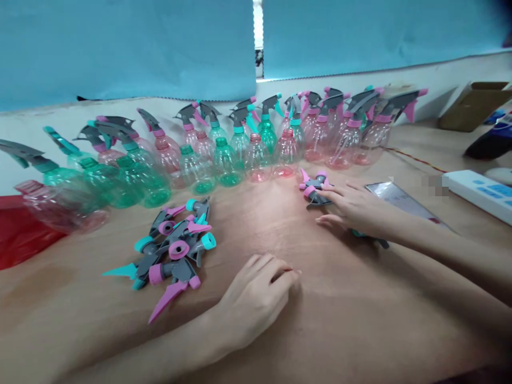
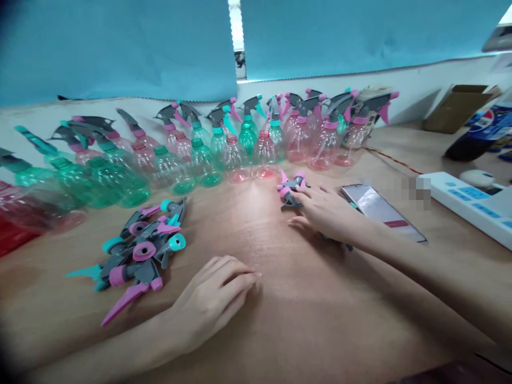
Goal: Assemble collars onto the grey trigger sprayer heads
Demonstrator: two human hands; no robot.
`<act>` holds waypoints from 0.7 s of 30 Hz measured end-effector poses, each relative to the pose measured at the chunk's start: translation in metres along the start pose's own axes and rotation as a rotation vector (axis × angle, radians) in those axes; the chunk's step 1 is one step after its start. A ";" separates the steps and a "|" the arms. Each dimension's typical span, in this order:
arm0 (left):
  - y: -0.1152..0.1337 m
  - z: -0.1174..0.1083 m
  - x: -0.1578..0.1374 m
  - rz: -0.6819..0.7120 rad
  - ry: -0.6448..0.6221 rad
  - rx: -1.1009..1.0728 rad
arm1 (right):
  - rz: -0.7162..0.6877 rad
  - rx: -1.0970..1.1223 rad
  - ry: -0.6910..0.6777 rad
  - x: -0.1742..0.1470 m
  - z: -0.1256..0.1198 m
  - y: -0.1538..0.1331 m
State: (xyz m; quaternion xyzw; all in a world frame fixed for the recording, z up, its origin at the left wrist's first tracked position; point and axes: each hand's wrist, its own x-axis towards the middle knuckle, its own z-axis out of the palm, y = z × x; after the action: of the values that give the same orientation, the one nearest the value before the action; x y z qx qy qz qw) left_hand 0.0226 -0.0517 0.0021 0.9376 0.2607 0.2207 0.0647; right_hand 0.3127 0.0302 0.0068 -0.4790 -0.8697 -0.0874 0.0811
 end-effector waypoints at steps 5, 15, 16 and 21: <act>-0.003 0.007 0.005 -0.083 -0.023 -0.040 | -0.058 0.030 -0.005 0.005 0.004 -0.019; -0.014 0.005 0.012 -0.232 -0.009 -0.101 | -0.179 0.165 -0.071 -0.006 -0.024 -0.049; -0.015 0.004 0.013 -0.267 -0.001 -0.117 | -0.194 0.179 -0.087 -0.007 -0.027 -0.052; -0.015 -0.001 0.014 -0.520 0.001 -0.165 | -0.272 0.363 -0.166 -0.011 -0.039 -0.076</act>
State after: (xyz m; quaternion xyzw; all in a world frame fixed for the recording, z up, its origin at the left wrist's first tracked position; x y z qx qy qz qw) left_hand 0.0259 -0.0315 0.0044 0.8307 0.4738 0.2174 0.1954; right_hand 0.2562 -0.0283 0.0368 -0.3404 -0.9314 0.0998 0.0817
